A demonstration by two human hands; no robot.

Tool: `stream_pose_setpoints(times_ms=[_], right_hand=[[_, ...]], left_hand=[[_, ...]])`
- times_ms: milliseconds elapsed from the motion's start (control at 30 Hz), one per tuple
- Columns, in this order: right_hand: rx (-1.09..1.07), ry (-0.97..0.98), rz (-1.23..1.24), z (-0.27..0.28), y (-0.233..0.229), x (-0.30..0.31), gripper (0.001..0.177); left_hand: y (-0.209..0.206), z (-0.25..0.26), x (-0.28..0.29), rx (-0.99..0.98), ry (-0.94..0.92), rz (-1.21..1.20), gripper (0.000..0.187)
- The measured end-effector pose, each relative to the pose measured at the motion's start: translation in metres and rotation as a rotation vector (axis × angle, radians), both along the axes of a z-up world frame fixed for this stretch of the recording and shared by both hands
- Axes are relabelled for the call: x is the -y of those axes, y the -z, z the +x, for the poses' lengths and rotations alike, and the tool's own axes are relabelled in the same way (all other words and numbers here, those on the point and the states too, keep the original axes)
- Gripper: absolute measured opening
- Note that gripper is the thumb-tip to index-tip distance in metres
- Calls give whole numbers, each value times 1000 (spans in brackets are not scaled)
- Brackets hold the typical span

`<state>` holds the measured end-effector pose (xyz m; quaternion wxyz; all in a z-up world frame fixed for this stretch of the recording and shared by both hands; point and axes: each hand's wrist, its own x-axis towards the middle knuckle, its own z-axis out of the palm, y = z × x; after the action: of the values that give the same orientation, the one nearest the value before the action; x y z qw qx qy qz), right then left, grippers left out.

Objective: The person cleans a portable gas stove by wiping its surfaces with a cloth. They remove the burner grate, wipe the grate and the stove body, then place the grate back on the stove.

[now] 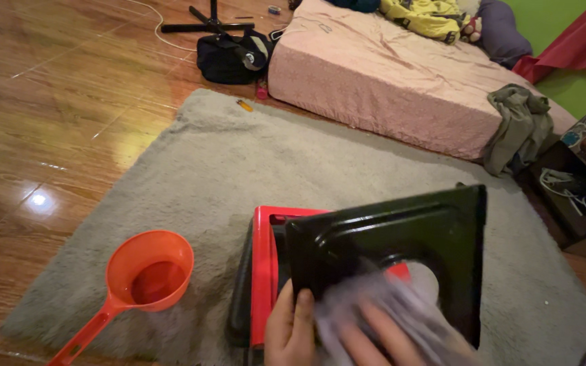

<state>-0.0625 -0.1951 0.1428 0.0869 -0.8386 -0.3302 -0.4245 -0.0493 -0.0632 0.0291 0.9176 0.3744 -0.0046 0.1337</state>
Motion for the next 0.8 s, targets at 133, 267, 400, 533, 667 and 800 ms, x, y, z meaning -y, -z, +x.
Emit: stream_pose_setpoints(times_ms=[133,267,400,533,667,800], right_hand=[[55,77,-107,-2,-1,-34,52],[-2,116,102,16,-13,-14,66],[-159,236,469,36,-28,9,64],[-129,238,493,34,-28,14,57],[-148,159,345,26,-12,-2,55],[-163,163,158,14,1,-28,61]], left_hand=[[18,-5,-1,58,61,84,50],[28,-10,13,-7,-307,424,40],[28,-17,-4,-196,-49,515,32],[22,-7,6,76,-259,555,36],[22,-7,9,18,-209,611,35],[21,-3,6,38,-189,644,32]])
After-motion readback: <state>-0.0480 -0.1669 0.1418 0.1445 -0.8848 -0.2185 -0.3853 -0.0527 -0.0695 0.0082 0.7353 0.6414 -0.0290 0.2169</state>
